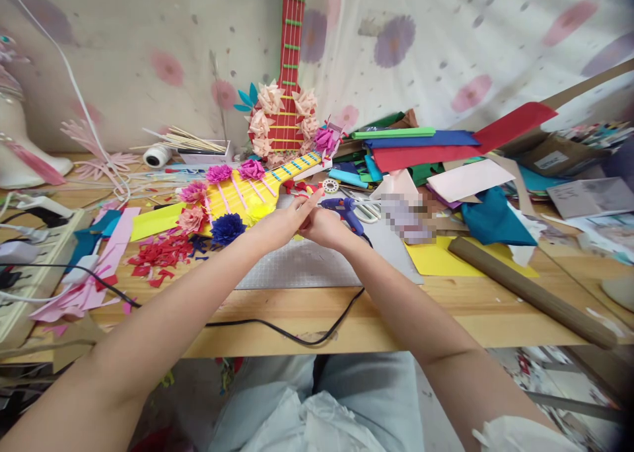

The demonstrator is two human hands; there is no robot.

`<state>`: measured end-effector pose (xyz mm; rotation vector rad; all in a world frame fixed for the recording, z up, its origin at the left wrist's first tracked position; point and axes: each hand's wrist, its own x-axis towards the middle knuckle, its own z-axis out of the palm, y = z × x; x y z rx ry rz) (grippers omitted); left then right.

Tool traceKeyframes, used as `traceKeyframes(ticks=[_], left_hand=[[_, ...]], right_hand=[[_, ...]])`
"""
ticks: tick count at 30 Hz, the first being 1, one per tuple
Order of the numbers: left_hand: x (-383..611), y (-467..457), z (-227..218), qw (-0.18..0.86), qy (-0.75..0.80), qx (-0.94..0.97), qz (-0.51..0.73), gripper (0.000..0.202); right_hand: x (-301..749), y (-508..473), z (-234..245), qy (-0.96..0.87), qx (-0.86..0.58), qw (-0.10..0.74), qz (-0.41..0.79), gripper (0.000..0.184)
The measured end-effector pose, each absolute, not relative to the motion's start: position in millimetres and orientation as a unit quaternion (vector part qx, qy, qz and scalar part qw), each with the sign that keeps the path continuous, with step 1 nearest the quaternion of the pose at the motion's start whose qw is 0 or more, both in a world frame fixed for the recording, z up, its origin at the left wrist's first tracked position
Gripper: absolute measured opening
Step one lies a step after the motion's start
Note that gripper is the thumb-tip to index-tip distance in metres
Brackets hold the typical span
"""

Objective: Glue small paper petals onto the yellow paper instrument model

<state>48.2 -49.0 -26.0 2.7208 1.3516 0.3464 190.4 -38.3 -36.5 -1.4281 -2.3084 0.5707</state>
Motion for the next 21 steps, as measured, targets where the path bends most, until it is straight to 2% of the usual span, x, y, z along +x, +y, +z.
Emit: traceKeyframes(ticks=[3, 6, 10, 12, 16, 18, 21], left_hand=[[43, -45, -27, 0.103, 0.429, 0.88, 0.176, 0.087], [24, -38, -13, 0.13, 0.433, 0.853, 0.26, 0.079], [-10, -26, 12, 0.033, 0.498, 0.778, 0.381, 0.067], [-18, -26, 15, -0.008, 0.51, 0.784, 0.354, 0.077], [-7, -37, -5, -0.057, 0.51, 0.834, 0.2, 0.101], [6, -43, -18, -0.077, 0.515, 0.839, 0.157, 0.097], [20, -45, -28, -0.11, 0.543, 0.818, 0.159, 0.087]], right_hand=[[191, -39, -39, -0.789, -0.524, 0.222, 0.231, 0.012], [196, -37, -47, -0.718, -0.542, 0.3, 0.317, 0.02], [199, -32, -61, -0.554, -0.517, 0.42, 0.499, 0.024], [197, -30, -65, -0.473, -0.503, 0.454, 0.562, 0.026], [188, -29, -66, -0.386, -0.488, 0.495, 0.606, 0.029], [184, -28, -66, -0.368, -0.486, 0.509, 0.608, 0.029], [178, -28, -64, -0.358, -0.489, 0.521, 0.601, 0.027]])
